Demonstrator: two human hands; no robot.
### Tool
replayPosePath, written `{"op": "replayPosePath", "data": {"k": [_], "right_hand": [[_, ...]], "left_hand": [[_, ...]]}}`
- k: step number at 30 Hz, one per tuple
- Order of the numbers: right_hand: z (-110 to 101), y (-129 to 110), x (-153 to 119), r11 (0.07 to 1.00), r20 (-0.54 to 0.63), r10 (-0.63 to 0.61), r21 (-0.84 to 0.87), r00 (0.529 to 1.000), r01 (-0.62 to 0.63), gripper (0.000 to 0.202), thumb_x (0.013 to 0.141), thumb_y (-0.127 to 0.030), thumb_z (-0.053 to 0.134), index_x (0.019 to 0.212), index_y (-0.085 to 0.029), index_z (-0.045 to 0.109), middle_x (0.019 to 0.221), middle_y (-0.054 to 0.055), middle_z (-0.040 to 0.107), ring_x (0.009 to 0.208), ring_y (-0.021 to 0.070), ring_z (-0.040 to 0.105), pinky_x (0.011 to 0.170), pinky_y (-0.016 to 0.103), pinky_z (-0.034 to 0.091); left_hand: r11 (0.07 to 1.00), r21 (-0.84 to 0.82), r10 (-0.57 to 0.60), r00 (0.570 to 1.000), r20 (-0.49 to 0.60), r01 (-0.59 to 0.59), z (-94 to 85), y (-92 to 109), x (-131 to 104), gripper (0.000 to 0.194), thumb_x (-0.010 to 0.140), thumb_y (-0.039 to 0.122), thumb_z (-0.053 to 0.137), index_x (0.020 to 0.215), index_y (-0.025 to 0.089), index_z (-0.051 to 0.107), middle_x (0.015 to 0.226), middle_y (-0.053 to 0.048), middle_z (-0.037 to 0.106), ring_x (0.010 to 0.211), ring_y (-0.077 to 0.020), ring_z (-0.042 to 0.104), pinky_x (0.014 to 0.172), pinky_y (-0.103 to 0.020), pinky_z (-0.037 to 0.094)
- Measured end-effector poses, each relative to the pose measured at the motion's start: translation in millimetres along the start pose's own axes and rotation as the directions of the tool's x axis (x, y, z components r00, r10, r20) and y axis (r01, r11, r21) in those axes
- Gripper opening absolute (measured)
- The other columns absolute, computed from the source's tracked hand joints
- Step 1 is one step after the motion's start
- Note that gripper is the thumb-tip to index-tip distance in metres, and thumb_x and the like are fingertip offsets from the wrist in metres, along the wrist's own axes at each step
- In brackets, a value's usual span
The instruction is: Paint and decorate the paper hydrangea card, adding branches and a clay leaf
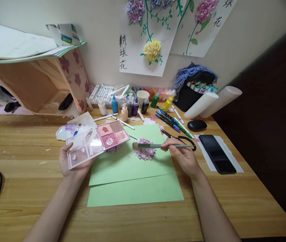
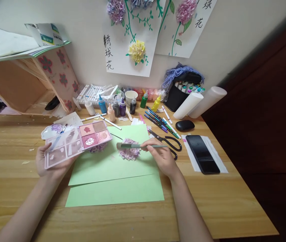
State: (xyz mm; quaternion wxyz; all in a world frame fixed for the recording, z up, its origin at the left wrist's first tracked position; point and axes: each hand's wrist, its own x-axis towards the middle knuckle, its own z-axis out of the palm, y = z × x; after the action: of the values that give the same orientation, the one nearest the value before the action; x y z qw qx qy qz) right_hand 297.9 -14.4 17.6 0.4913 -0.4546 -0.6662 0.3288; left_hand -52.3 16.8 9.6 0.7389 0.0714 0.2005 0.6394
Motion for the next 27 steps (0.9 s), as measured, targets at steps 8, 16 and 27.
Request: {"op": "replayPosePath", "data": {"k": [8,16,27], "right_hand": [[-20.9,8.4,0.0,0.993,-0.232,0.115,-0.002,0.966,-0.118,0.020,0.090,-0.030,0.049,0.087,-0.023,0.068,0.085,0.002,0.063,0.074,0.0150,0.058,0.068,0.029,0.049],[-23.7,20.2,1.6,0.980,-0.303,0.193,0.095,0.933,-0.172,0.020,0.089,-0.031,0.052,0.084,-0.021,0.068,0.082,0.002,0.065,0.071,0.0149,0.060,0.067,0.029,0.050],[-13.1,13.7,7.6,0.887,-0.431,0.304,0.453,0.850,-0.087,0.015,0.083,-0.031,0.055,0.083,-0.022,0.067,0.075,0.001,0.065,0.068,0.0142,0.063,0.067,0.029,0.052]], "left_hand": [[0.994,-0.096,-0.052,0.995,0.080,0.059,-8.3,10.2,1.8,0.066,0.076,0.025,0.053,0.140,0.023,0.034,0.129,-0.015,0.058,0.115,-0.0389,0.055,0.092,-0.065,0.041],[0.999,-0.044,0.010,1.000,-0.026,-0.011,1.3,11.1,3.7,0.080,0.073,0.028,0.054,0.146,0.017,0.022,0.125,-0.020,0.059,0.108,-0.0412,0.058,0.079,-0.063,0.050],[0.997,-0.041,-0.065,0.998,-0.011,0.065,1.2,9.6,0.2,0.066,0.075,0.029,0.052,0.139,0.024,0.036,0.123,-0.012,0.063,0.108,-0.0353,0.061,0.092,-0.058,0.045]]}}
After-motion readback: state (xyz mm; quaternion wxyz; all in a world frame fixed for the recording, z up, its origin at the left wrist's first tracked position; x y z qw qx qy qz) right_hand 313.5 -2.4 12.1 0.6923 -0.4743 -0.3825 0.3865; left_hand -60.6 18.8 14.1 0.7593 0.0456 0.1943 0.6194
